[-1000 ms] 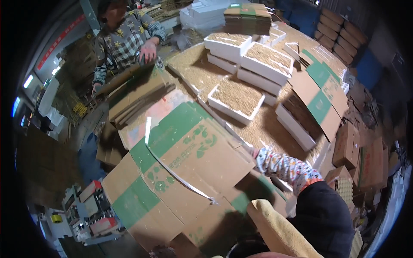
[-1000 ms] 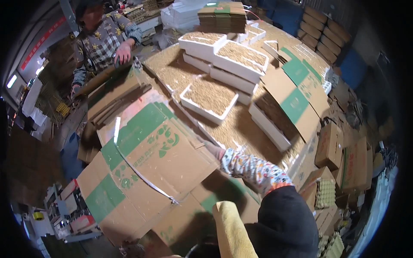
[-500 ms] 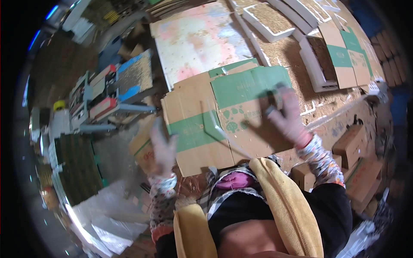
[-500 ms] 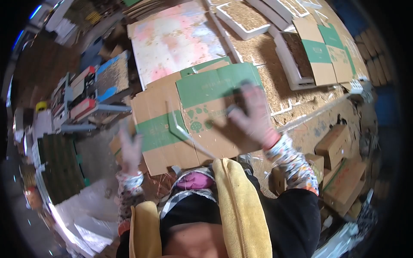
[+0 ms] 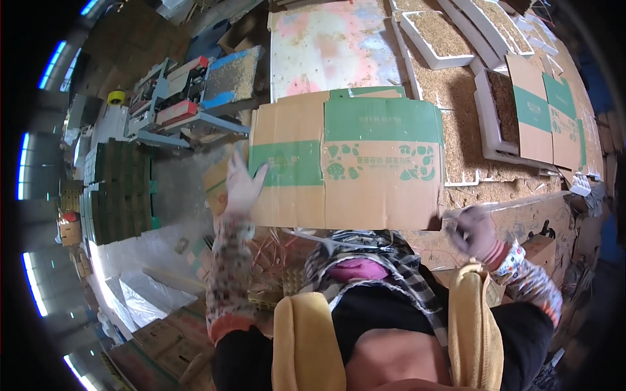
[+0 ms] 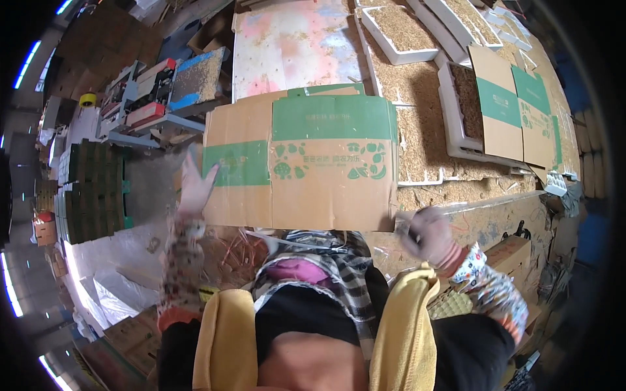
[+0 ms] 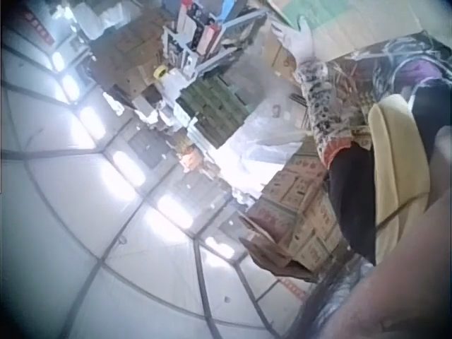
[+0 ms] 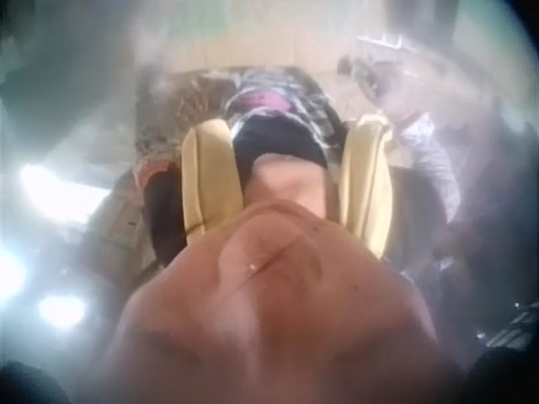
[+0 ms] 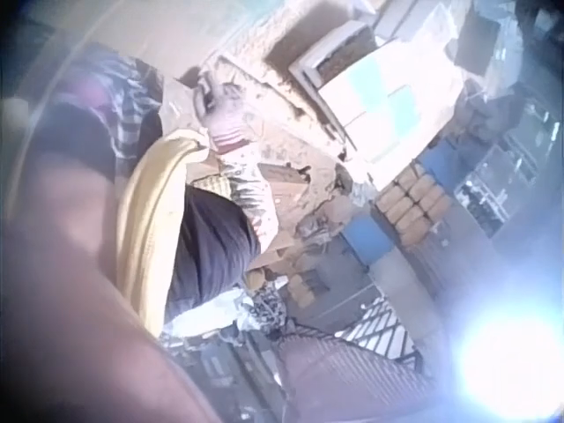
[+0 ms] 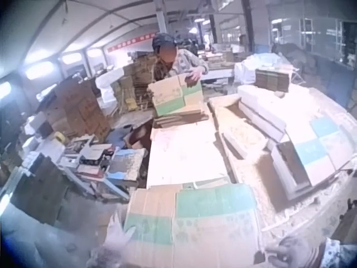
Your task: The person folds cardboard sheets into boxes by hand, places foam trays filled with grain into the boxes, and stacks the boxes.
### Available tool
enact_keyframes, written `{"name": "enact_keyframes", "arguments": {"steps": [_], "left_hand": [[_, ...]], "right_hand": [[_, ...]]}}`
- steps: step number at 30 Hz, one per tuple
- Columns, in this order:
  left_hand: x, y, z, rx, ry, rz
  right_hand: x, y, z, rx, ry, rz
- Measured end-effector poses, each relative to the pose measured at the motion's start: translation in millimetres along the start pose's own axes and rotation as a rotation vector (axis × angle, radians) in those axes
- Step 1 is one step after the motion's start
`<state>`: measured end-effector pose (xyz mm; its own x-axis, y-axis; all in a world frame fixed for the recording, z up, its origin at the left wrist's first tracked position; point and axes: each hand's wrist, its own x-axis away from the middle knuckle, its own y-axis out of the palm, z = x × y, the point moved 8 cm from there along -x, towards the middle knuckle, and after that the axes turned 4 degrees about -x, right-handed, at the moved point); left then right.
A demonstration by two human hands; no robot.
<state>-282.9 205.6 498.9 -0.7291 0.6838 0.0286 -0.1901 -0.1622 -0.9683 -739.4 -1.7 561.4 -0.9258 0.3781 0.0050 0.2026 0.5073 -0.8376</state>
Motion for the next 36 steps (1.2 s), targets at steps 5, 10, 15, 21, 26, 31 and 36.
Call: {"name": "enact_keyframes", "arguments": {"steps": [5,10,15,21,26,31,36], "left_hand": [[52.9,-20.0,36.8,0.396,0.186,0.052],[37.1,-176.0,106.1,0.151,0.414,-0.285],[19.6,-237.0,128.9,0.595,0.395,-0.412],[-57.0,-202.7,113.5,1.095,-0.118,-0.678],[-27.2,-219.1,169.4,0.763,0.428,-0.205],[0.2,-171.2,138.3,-0.823,0.626,-0.368],[25.8,-69.3,250.1,-0.043,0.994,0.082]], "right_hand": [[-8.9,46.3,14.5,-0.555,0.599,0.349],[-27.8,-58.2,-13.1,-1.340,0.427,0.479],[-57.1,-167.1,-15.9,-1.144,0.124,1.176],[-120.0,-170.0,-14.2,-0.786,0.230,1.157],[-79.1,-142.3,-19.4,-0.524,-0.020,1.123],[-36.4,-22.0,-7.5,-0.422,0.143,0.909],[-16.1,58.3,-5.2,-0.210,0.300,0.488]]}}
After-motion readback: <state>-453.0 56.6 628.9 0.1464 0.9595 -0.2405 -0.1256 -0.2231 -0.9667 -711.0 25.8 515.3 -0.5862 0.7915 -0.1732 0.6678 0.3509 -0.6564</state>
